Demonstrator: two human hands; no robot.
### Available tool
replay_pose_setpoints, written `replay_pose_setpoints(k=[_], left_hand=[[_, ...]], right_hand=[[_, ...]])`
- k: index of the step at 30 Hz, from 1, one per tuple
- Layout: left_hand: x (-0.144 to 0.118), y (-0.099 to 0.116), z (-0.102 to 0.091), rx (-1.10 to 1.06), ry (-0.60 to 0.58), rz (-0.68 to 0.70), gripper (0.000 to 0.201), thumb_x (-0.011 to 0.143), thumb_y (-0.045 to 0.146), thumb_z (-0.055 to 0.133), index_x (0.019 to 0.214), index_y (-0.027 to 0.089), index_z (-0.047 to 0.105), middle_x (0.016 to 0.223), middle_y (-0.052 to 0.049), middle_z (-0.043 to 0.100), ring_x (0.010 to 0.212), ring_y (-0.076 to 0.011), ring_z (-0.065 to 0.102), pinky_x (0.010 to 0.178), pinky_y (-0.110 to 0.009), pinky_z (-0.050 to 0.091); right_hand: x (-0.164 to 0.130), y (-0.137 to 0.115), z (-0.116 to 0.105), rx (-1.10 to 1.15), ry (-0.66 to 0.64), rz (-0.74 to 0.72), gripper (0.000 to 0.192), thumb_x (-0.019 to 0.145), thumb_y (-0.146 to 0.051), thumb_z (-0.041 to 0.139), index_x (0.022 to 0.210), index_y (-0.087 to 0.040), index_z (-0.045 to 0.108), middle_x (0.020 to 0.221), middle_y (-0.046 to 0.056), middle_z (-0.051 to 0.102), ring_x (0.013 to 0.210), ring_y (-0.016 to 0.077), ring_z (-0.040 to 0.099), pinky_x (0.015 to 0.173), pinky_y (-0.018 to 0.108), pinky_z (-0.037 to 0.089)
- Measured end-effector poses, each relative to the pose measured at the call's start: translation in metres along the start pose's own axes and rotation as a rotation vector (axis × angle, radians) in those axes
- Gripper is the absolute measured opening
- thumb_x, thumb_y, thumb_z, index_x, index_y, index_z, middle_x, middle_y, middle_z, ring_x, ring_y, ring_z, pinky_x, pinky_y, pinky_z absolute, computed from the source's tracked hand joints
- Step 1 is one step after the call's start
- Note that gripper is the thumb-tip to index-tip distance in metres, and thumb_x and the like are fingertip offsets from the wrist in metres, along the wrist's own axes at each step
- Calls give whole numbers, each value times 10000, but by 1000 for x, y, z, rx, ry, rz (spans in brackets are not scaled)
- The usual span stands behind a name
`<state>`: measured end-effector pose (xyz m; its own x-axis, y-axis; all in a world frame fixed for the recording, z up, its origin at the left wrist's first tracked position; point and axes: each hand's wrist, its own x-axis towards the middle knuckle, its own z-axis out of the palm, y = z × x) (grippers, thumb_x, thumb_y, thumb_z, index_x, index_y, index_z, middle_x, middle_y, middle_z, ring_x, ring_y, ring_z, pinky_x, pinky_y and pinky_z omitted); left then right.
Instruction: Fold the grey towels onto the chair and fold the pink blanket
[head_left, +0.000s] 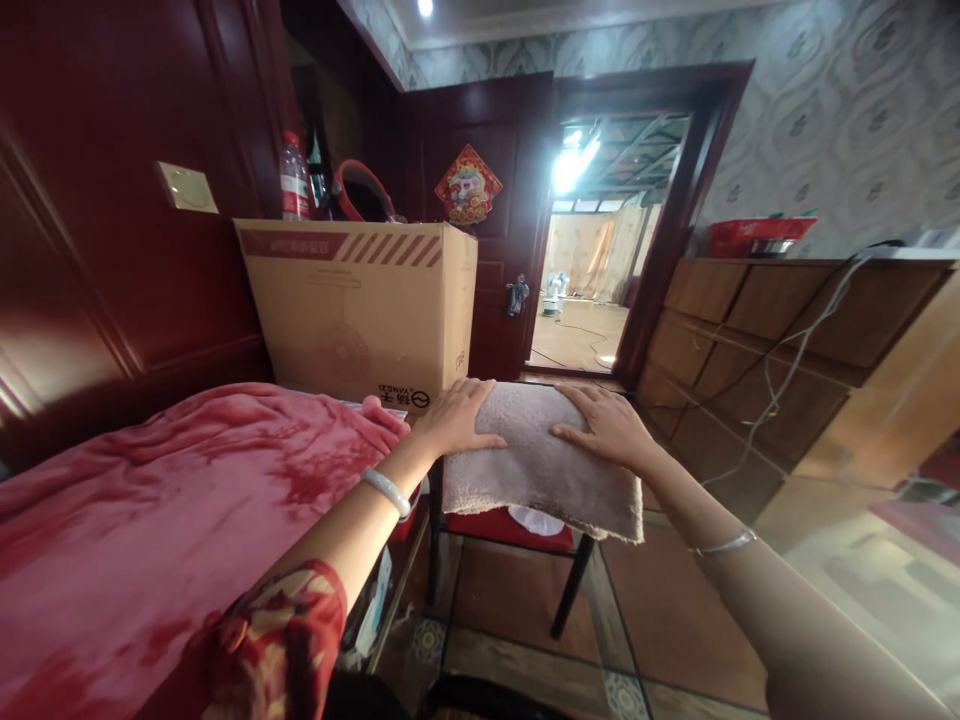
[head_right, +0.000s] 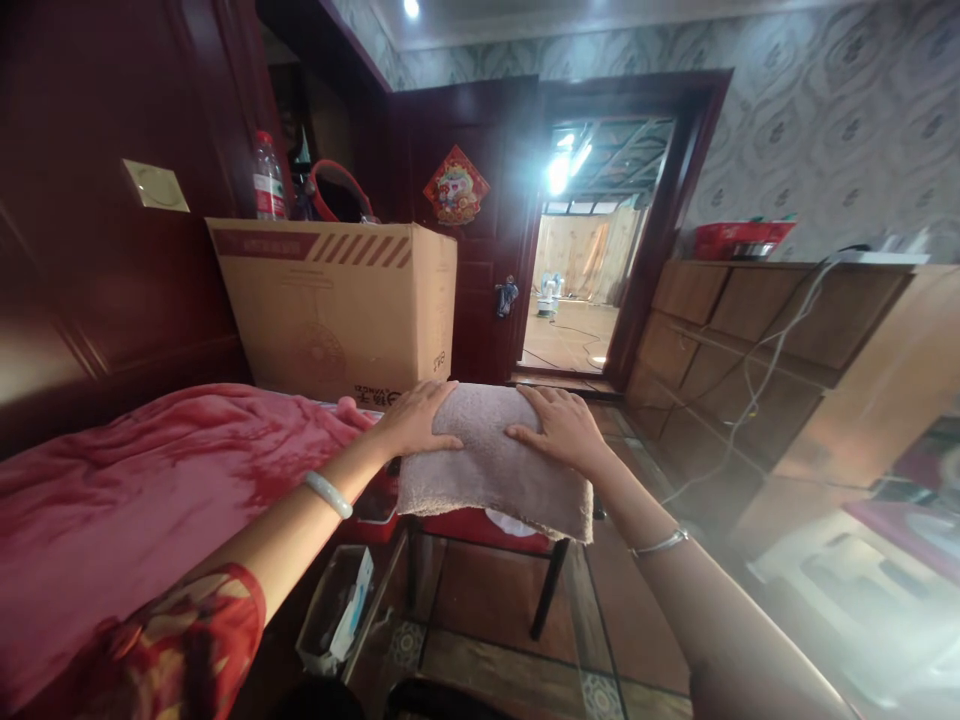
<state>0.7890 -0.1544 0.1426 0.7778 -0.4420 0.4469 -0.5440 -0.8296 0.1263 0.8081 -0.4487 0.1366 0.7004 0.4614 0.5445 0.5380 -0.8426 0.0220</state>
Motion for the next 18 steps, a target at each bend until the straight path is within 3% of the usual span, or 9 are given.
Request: replay_pose_setpoints(k=[5, 9, 13, 15, 18], left_hand=[[-19, 1, -4, 18, -17, -31, 1008, 802, 583, 747, 1611, 231, 259, 1703, -178, 190, 1577, -359, 134, 1259, -550, 192], [-67, -10, -12, -43, 7, -58, 938, 859, 458, 714, 1625, 264, 207, 1723, -155, 108, 1586, -326, 106, 1267, -544, 186], [-153, -39, -23, -125, 19, -191, 852, 836, 343, 705, 1593, 259, 324, 1683, -155, 264, 1547, -336, 264, 1261, -524, 245], [-207, -56, -33, -106, 4, -311, 763, 834, 341, 681, 1548, 264, 423, 1632, -151, 380, 1510, -342, 349, 1253, -504, 272], [-294, -70, -54, -6, -37, -528, 715, 816, 342, 654, 1505, 255, 484, 1607, -139, 425, 1491, -344, 385, 1234, -504, 302]], right_hand=[[-2, -2, 1, -15, 1, -11, 788, 922, -756, 429, 1504, -230, 505, 1383, 154, 626, 1218, 409, 580, 1000, 557, 446], [-1, -1, 1, -27, 12, -13, 769, 923, -745, 436, 1497, -239, 515, 1396, 151, 622, 1240, 402, 580, 1025, 553, 442], [1, 1, 3, -19, -5, -24, 768, 912, -743, 443, 1497, -250, 516, 1408, 146, 621, 1239, 403, 590, 1035, 566, 444], [0, 3, 4, 5, -8, -37, 790, 898, -748, 451, 1493, -234, 522, 1423, 151, 612, 1254, 410, 582, 1053, 580, 436], [-4, 9, 10, 56, 34, -30, 819, 850, -772, 488, 1460, -230, 560, 1439, 150, 601, 1258, 434, 574, 1042, 615, 444]])
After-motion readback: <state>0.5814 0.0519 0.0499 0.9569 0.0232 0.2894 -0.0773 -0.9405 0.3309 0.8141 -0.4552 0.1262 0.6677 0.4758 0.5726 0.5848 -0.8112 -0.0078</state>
